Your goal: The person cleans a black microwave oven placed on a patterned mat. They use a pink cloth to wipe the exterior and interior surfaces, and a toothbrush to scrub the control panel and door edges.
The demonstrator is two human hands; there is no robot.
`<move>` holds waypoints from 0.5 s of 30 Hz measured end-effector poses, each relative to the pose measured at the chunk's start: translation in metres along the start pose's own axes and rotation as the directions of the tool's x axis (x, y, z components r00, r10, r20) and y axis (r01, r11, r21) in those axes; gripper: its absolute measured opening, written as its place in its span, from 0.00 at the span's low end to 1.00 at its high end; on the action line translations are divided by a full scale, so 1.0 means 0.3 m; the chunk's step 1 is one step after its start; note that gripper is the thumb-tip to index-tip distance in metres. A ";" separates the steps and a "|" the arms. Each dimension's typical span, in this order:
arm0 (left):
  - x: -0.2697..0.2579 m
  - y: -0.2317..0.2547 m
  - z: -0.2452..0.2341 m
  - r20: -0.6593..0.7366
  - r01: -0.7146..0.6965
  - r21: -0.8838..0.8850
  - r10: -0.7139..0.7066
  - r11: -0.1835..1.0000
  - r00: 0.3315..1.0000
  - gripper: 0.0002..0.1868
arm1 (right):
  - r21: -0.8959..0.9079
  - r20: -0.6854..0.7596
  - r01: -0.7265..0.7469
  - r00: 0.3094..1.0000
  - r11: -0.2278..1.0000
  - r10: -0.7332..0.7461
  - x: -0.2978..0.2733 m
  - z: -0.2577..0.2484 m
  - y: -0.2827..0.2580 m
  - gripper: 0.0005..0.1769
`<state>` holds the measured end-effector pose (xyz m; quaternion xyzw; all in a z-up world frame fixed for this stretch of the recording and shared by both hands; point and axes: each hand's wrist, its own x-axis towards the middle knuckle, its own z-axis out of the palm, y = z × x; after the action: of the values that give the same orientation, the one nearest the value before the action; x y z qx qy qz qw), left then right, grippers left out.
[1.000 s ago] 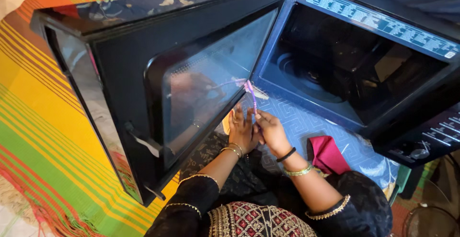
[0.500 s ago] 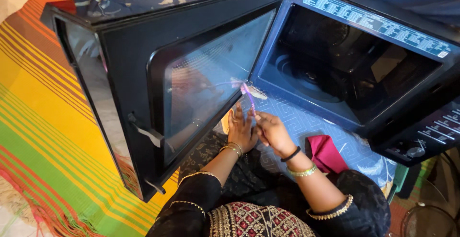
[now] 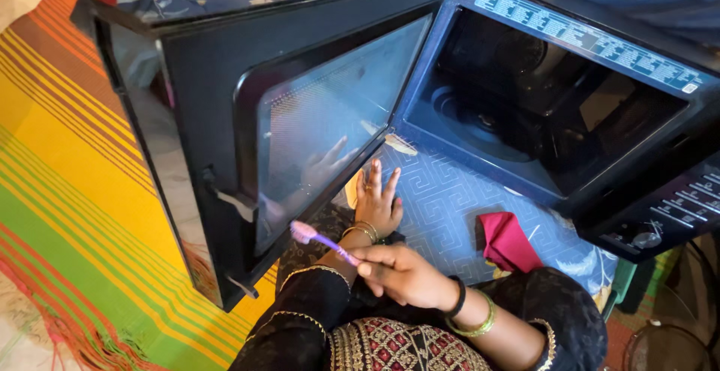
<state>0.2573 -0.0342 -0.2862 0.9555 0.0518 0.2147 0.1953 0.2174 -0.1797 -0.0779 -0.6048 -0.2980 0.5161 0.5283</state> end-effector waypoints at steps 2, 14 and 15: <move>0.002 -0.002 -0.009 -0.016 -0.010 -0.035 0.009 0.999 1.000 0.42 | -0.106 -0.041 0.050 0.998 0.993 -0.055 0.018 -0.010 -0.010 0.21; 0.033 0.024 -0.062 0.169 0.001 0.127 -0.023 0.992 0.985 0.33 | -0.423 -0.266 0.143 0.924 0.895 -0.274 0.087 -0.152 -0.023 0.19; 0.037 0.037 -0.112 0.321 0.031 0.095 -0.060 0.995 0.945 0.30 | -0.441 -0.283 0.120 0.922 0.890 -0.264 0.092 -0.170 -0.023 0.18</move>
<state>0.2531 -0.0306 -0.2497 0.9840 0.0507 0.0480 0.1638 0.2746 -0.1698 -0.0844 -0.7489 -0.3657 0.2749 0.4795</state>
